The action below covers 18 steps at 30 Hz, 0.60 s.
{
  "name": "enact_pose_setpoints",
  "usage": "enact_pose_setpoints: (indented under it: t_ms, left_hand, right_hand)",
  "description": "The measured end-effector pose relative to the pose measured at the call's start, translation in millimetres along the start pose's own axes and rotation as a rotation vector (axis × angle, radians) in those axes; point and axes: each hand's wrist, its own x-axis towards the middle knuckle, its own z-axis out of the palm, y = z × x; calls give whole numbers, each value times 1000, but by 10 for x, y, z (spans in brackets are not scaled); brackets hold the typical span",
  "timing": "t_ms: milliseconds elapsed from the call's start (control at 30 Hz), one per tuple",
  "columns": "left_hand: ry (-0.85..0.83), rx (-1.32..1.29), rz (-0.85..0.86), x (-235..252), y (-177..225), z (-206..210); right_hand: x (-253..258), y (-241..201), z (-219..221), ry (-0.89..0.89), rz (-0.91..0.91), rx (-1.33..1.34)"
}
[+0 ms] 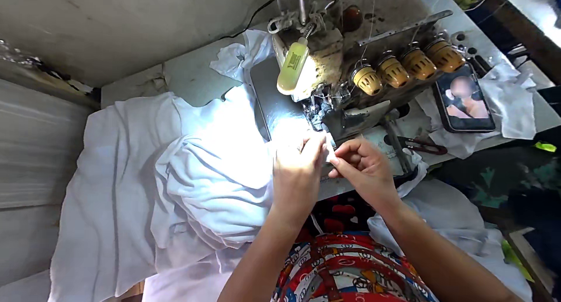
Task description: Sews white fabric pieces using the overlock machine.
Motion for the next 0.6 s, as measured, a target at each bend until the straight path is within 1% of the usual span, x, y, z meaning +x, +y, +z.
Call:
enact_pose_setpoints:
  t_ms: [67,133,233,433,600]
  left_hand:
    - [-15,44,-18,-73,51,-2]
    - [3,59,-25,-82,44,20]
    - [-9,58,-34,-34,-7,15]
    - [-75,-12,-18,72,-131,-56]
    - [-62,-90,8,197,-224,-108]
  right_hand:
    - [38,35,-29,-27,-91,-119]
    - [88,76,-68,-48,-203,-293]
    - [138,90,-105,-64,-288,-480]
    - [90,139,-105,-98,-264,-621]
    - [62,112,-93,-170,-257,-710]
